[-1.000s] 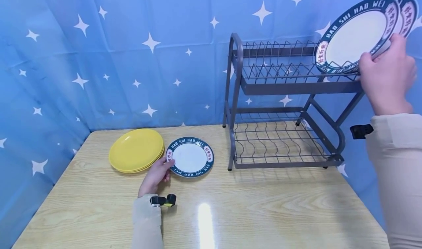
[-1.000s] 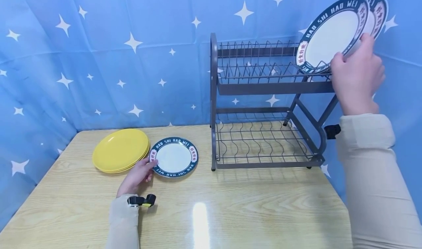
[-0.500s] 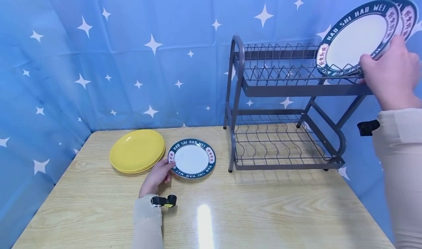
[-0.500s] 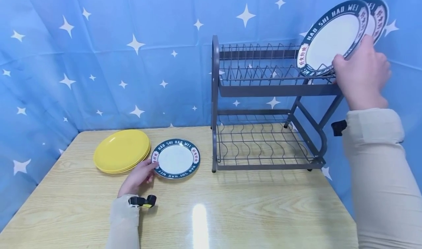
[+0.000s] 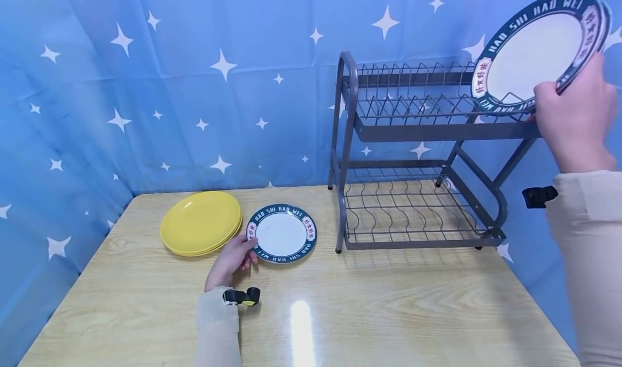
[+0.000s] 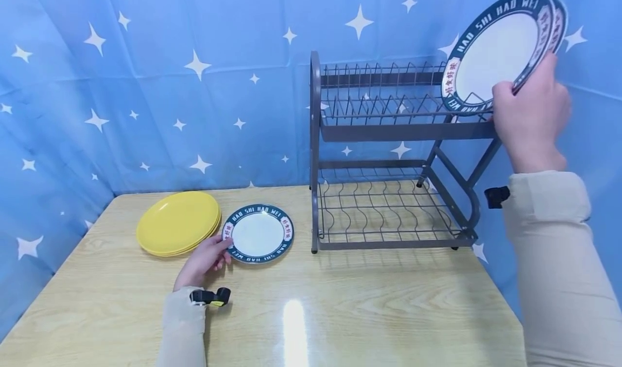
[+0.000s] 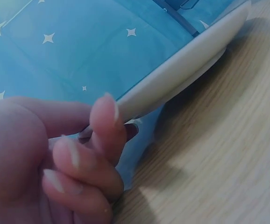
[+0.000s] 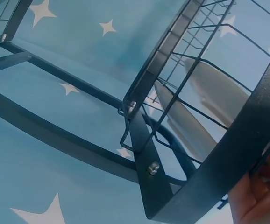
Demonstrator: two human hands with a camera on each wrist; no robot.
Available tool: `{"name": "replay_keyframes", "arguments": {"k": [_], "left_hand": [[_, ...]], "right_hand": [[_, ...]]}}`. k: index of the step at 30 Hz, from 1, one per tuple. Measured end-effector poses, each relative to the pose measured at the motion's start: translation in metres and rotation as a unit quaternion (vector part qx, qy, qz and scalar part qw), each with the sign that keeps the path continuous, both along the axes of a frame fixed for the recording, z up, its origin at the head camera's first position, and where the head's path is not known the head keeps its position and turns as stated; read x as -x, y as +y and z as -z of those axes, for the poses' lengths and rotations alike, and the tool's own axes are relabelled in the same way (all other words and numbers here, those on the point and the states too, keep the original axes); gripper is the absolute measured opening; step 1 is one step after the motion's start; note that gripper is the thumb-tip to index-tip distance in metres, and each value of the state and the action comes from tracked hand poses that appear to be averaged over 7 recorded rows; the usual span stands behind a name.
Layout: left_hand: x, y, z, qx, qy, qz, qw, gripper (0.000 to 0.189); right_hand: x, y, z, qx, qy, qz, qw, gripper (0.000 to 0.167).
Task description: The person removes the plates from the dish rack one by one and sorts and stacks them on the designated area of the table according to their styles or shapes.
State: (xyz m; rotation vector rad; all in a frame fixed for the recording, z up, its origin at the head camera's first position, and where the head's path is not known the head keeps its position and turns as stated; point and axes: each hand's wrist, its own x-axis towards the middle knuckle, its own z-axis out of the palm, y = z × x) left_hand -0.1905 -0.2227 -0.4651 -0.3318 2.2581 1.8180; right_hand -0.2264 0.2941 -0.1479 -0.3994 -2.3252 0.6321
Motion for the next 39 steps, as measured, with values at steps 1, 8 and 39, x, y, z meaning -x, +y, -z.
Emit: {"name": "replay_keyframes", "arguments": {"k": [1,8,39], "left_hand": [[0.0,0.0,0.001,0.0,-0.002,0.001,1.0,0.028],[0.001,0.002,0.006,0.009,-0.005,-0.001,0.9999,0.027],[0.002,0.006,0.008,0.041,0.009,-0.026,0.9988,0.03]], "right_hand": [[0.0,0.0,0.001,0.002,0.004,-0.003,1.0,0.052],[-0.005,0.004,0.008,0.004,0.016,-0.031,0.9994,0.048],[-0.025,-0.013,0.005,0.011,0.108,-0.043,0.9931,0.051]]}}
